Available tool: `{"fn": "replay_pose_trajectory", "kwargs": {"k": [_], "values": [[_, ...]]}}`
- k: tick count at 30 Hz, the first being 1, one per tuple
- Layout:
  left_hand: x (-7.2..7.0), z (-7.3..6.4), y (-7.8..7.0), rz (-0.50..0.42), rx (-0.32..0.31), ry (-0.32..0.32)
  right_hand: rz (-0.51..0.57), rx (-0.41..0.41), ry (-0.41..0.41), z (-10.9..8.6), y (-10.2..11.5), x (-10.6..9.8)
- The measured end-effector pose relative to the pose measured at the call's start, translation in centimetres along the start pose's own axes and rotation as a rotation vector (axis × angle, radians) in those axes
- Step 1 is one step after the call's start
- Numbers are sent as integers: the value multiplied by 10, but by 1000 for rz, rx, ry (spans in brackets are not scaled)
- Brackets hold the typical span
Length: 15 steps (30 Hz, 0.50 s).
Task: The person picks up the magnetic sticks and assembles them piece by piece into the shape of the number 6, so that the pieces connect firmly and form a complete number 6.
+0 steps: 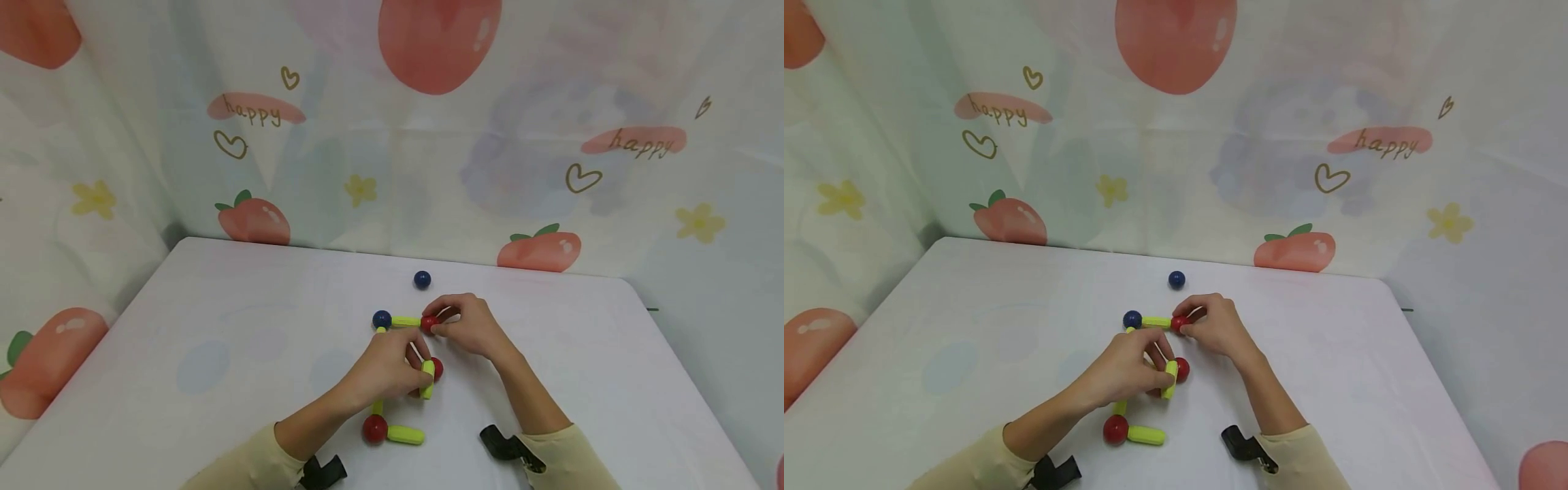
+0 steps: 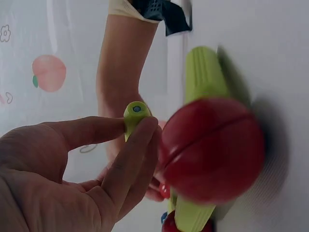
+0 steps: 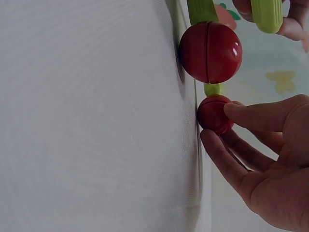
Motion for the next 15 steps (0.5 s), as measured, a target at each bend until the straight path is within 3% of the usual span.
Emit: {"fn": "replay_pose_trajectory", "kwargs": {"k": [5,15], "values": [[12,-2,-1,19,0,27,-2,-4,1,1,0,0],[27,-5,0,32,26,-19,-8,7,-1,1,-1,1]]}}
Point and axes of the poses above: each hand's wrist, its own z-axis towards the middle knuckle, its own x-axis out of the palm, y = z × x, the point moved 3 cm from there along z, towards the middle knuckle, and after that the axes turned 15 degrees about z, right-handed, at the moved point
